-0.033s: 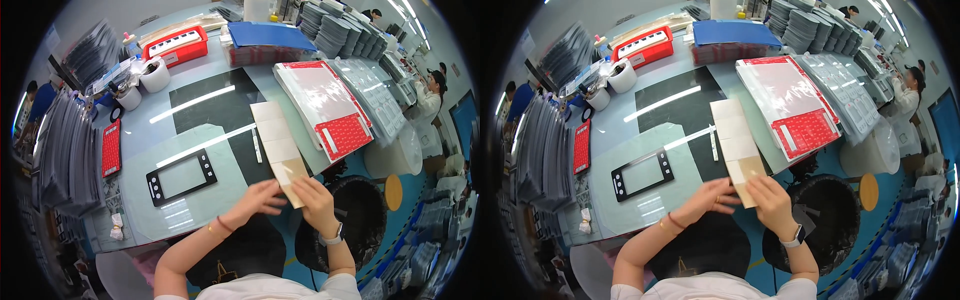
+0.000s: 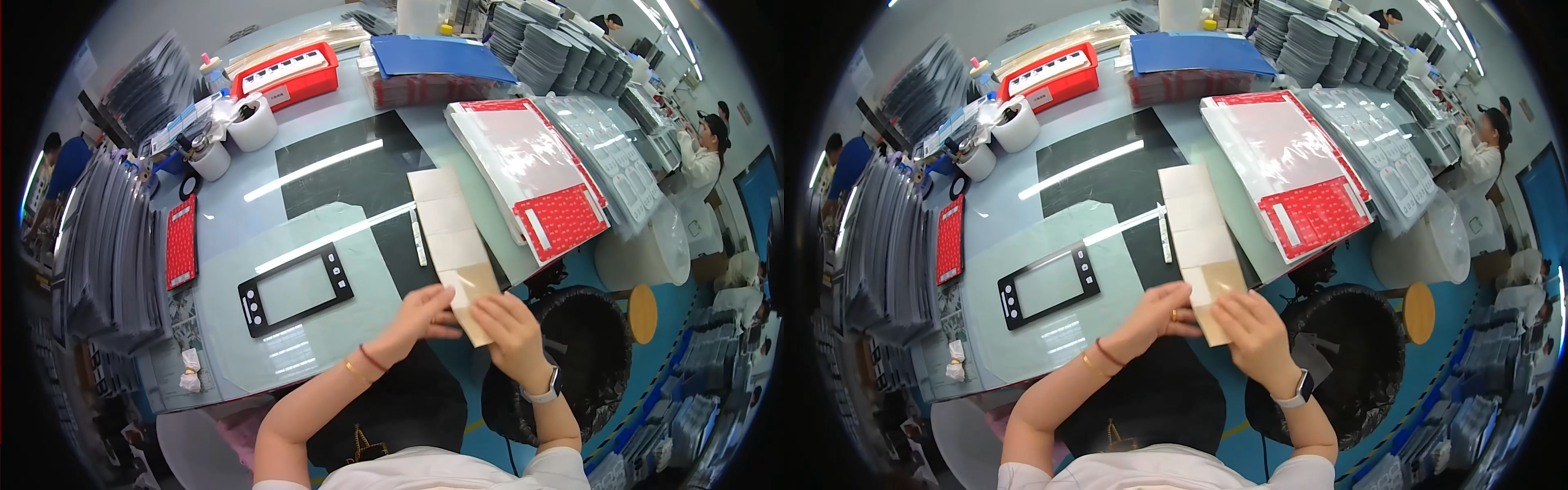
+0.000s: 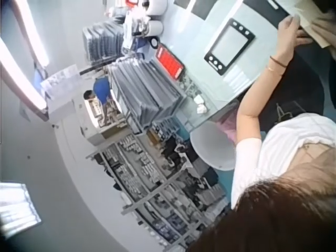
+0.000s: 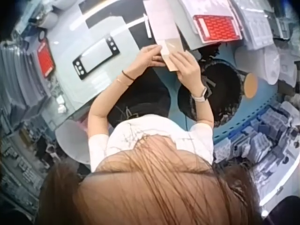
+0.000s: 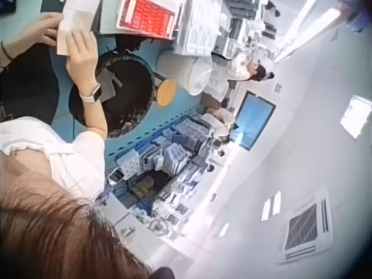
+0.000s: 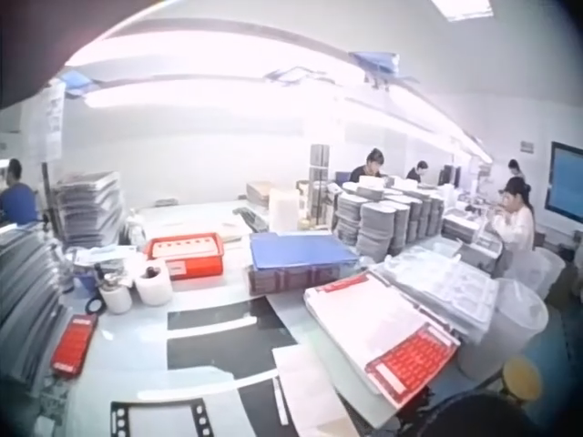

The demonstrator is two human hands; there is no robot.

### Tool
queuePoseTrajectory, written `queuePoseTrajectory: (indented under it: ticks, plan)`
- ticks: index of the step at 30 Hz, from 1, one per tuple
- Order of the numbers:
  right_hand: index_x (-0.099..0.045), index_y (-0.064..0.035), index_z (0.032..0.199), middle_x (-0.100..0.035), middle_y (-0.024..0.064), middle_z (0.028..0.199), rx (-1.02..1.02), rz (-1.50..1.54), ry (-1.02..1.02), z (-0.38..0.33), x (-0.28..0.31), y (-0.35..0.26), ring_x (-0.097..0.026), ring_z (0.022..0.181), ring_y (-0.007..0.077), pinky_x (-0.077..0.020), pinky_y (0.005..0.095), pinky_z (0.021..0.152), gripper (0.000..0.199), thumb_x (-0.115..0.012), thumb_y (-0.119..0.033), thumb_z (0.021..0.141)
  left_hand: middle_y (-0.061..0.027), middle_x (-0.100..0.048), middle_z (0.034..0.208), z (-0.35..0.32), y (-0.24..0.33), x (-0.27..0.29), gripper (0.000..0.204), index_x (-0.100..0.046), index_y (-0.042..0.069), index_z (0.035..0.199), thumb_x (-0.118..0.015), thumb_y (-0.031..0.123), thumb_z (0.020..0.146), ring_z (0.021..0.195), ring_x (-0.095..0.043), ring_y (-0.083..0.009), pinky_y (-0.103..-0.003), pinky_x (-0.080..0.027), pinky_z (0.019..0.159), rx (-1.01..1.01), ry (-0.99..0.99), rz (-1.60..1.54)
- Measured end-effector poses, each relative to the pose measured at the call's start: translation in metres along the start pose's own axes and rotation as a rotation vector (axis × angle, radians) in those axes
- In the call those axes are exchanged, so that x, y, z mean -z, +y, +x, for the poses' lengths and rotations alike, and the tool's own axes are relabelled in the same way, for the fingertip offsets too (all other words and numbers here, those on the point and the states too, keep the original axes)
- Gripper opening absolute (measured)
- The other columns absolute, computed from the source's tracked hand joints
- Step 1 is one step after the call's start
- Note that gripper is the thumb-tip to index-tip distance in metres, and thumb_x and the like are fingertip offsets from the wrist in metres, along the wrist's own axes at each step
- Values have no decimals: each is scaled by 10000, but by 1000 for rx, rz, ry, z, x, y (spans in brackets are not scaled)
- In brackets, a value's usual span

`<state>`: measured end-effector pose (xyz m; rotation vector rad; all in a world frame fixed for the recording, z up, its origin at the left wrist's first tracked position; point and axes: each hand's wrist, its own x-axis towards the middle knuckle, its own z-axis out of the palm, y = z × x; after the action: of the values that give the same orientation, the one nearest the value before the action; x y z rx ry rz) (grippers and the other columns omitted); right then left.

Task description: Assembling a tablet screen into a frame, cleaning the surface, and inserting it into a protective red sleeve.

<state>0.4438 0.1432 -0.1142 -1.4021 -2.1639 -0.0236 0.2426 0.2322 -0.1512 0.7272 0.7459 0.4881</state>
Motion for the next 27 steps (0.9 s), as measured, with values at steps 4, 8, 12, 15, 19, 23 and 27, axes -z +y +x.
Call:
queuePoseTrajectory:
  ticks: [4,8,12,15,19,23,27]
  plan:
    - [-723,-27,1190,-723,146,1212,29,105,-150,4,19,-7,-663,1142,347,-533,441,989,369,-774,-125,837,-79,-720,1078,30,-6,6,303,-639,-26,1237,-519,211,1094,954,-716,-174,-343,-613,803,-111,92,110]
    - [-717,-20,1121,-682,133,1114,-183,251,137,14,-2,20,-658,974,341,-544,418,838,346,-825,-130,811,-51,-689,1020,30,-6,-7,247,-634,-27,1152,-512,179,1093,925,-677,-130,-332,-602,807,-154,104,150]
    - [-722,-26,1051,-652,116,1006,-247,209,239,32,-36,28,-657,923,324,-543,396,801,239,-803,-83,834,-39,-697,1108,33,-14,0,246,-630,-9,1225,-523,176,1103,1019,-674,-114,-321,-593,887,-215,80,258]
    - [-724,-32,1021,-642,109,992,-335,347,220,30,-50,33,-659,912,308,-544,387,779,205,-802,-68,835,-27,-689,1086,41,-28,10,214,-628,-5,1201,-529,157,1101,1006,-661,-94,-303,-586,872,-299,89,376]
    - [-718,-32,1010,-644,105,996,-320,338,228,32,-50,32,-666,884,305,-548,378,753,185,-791,-51,841,-21,-685,1080,46,-34,8,196,-625,-2,1189,-529,143,1099,997,-656,-87,-291,-578,862,-339,84,323]
    - [-709,-29,1007,-648,115,1008,-430,476,162,38,-46,32,-679,870,319,-552,380,731,178,-786,-44,847,3,-563,789,52,-38,4,177,-598,-20,987,-584,143,1055,750,-497,-54,-268,-434,644,-445,177,276]
    - [-701,-29,1004,-648,132,1035,-340,317,260,38,-45,29,-682,870,336,-550,374,718,168,-772,-22,852,-92,-572,736,56,-24,-6,221,-587,-37,970,-602,174,1036,691,-525,-134,-336,-461,636,-483,246,460]
